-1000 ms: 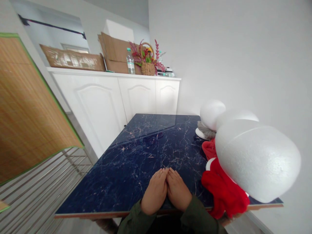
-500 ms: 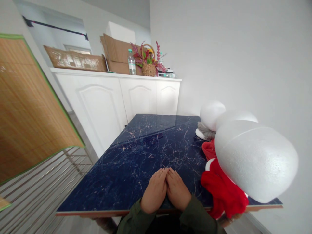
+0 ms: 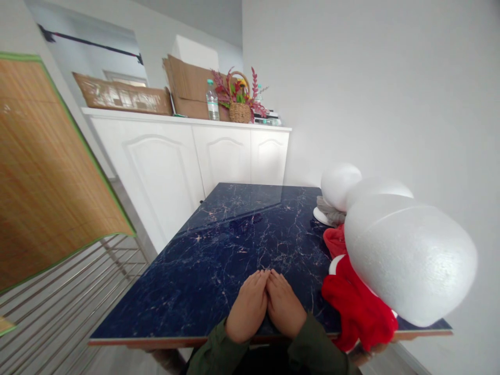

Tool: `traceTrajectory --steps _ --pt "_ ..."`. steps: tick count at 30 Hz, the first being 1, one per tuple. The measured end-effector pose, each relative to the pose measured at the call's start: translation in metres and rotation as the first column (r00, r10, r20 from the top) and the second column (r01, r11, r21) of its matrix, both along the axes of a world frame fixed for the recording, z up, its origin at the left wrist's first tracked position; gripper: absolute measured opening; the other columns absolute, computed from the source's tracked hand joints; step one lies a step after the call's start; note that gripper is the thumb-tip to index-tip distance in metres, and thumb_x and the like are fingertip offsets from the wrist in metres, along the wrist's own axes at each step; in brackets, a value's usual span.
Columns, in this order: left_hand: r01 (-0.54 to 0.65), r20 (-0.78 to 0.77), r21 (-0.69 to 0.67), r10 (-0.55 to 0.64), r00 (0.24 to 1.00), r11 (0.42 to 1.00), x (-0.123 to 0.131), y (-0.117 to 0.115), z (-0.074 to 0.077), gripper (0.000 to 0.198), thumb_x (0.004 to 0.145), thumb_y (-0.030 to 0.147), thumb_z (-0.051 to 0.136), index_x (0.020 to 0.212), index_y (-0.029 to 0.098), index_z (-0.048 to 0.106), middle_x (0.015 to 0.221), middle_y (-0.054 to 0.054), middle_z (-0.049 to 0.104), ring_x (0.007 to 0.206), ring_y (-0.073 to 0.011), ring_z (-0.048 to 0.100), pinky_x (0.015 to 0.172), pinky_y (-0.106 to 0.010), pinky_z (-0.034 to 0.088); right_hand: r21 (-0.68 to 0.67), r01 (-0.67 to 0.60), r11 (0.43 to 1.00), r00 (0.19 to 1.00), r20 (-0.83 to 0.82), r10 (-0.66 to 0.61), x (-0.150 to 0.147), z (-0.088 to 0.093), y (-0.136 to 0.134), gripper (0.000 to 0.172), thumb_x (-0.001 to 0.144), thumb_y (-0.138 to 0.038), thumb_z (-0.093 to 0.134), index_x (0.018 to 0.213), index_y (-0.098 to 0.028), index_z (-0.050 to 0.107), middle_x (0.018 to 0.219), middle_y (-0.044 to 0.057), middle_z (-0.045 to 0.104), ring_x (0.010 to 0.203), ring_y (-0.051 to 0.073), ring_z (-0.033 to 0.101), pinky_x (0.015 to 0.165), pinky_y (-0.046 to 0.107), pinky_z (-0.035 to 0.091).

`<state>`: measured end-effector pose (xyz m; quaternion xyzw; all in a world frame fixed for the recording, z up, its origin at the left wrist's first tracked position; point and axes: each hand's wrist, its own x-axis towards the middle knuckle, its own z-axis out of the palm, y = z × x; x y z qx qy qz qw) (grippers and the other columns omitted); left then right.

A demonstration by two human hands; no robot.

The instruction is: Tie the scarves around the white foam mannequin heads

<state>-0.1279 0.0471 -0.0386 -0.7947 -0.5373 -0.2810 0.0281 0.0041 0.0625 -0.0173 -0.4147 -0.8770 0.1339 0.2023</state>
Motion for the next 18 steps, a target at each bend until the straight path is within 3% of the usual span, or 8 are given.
traceTrajectory --steps 12,18 --pt "0.006 0.049 -0.024 -0.005 0.999 1.0 -0.0005 0.0003 -0.0032 0.042 0.084 0.013 0.031 0.125 0.015 0.04 0.125 -0.008 0.05 0.118 -0.0171 0.042 0.1 -0.037 0.037 0.003 -0.009 1.0 1.0 -0.009 0.01 0.0021 -0.0002 -0.0007 0.05 0.082 -0.013 0.034 0.132 -0.014 0.033 0.131 0.01 0.042 0.125 0.022 0.03 0.104 0.043 0.025" --pt "0.023 0.083 -0.02 -0.021 0.996 1.0 0.0003 0.0009 -0.0022 0.042 0.084 0.014 0.031 0.125 0.018 0.04 0.124 -0.008 0.05 0.117 -0.0178 0.043 0.099 -0.039 0.038 0.052 -0.019 0.998 0.994 -0.109 0.024 -0.0036 -0.0015 0.0028 0.049 0.079 -0.01 0.035 0.128 -0.014 0.038 0.126 0.012 0.046 0.121 0.022 0.036 0.101 0.044 0.03"
